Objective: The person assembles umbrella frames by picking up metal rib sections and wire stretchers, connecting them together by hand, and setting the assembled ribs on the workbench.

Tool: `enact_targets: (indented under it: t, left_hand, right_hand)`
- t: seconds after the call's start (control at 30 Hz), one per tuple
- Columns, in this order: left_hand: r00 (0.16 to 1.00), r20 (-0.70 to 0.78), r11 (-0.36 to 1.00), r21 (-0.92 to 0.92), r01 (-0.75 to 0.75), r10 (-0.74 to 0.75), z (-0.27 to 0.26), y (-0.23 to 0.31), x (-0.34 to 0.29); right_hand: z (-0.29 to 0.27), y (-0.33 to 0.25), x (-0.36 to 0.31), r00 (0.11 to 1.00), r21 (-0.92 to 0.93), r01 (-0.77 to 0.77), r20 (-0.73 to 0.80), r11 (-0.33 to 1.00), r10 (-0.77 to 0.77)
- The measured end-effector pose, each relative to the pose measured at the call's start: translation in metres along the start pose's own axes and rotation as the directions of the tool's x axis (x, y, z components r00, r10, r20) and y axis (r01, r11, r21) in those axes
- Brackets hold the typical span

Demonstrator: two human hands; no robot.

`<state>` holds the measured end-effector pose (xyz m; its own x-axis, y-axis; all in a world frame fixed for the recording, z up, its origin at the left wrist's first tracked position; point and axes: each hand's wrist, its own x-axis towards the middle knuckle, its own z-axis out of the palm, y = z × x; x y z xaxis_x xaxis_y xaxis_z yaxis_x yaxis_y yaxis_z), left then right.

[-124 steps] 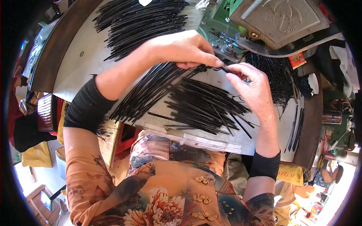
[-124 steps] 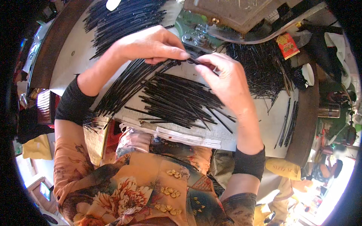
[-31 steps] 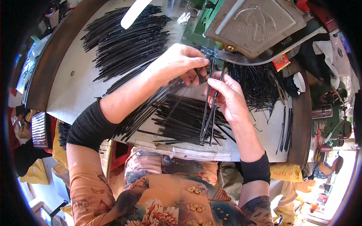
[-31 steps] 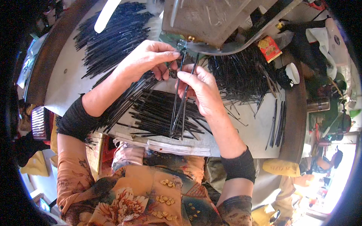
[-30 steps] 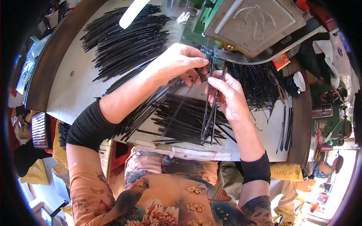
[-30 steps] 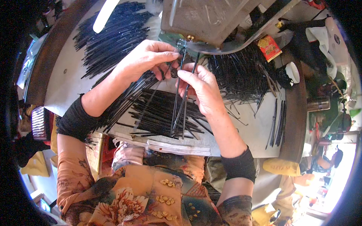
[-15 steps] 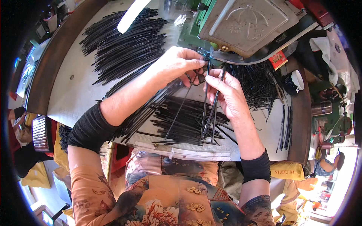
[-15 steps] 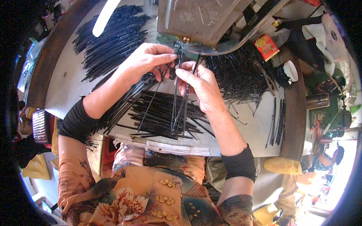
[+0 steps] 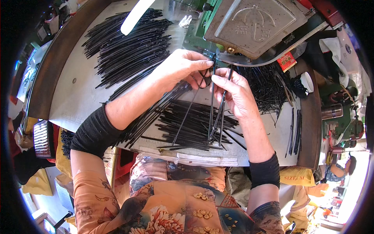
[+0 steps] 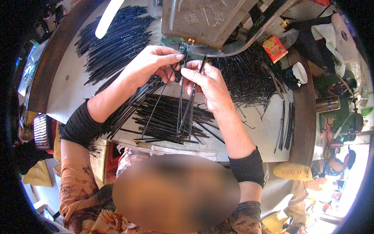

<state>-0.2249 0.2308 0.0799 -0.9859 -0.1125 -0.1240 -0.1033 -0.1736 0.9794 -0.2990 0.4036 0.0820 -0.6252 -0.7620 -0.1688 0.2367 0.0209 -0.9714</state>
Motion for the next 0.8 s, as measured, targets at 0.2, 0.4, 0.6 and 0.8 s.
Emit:
enact_targets:
  t: [0.2,0.4,0.6,0.8]
  left_hand:
    - [1.000,0.012,0.997,0.082,0.002,-0.003,0.000,0.001,0.001]
    - [1.000,-0.001,0.992,0.121,-0.014,0.014,0.000,0.002,0.000]
    - [0.999,-0.030,0.998,0.057,0.025,-0.024,-0.001,0.003,0.000]
    - [0.998,-0.050,0.982,0.183,0.047,-0.039,-0.003,0.007,0.000]
  right_hand:
    - [-0.002,-0.001,0.002,1.000,-0.093,0.011,0.001,0.996,-0.010]
    - [0.000,-0.001,0.003,0.999,-0.062,-0.037,0.005,0.997,0.038]
    - [0.001,0.003,0.005,0.997,0.058,-0.074,0.025,0.996,0.073]
    - [0.006,0.010,0.006,0.998,0.142,-0.066,0.023,0.988,0.063]
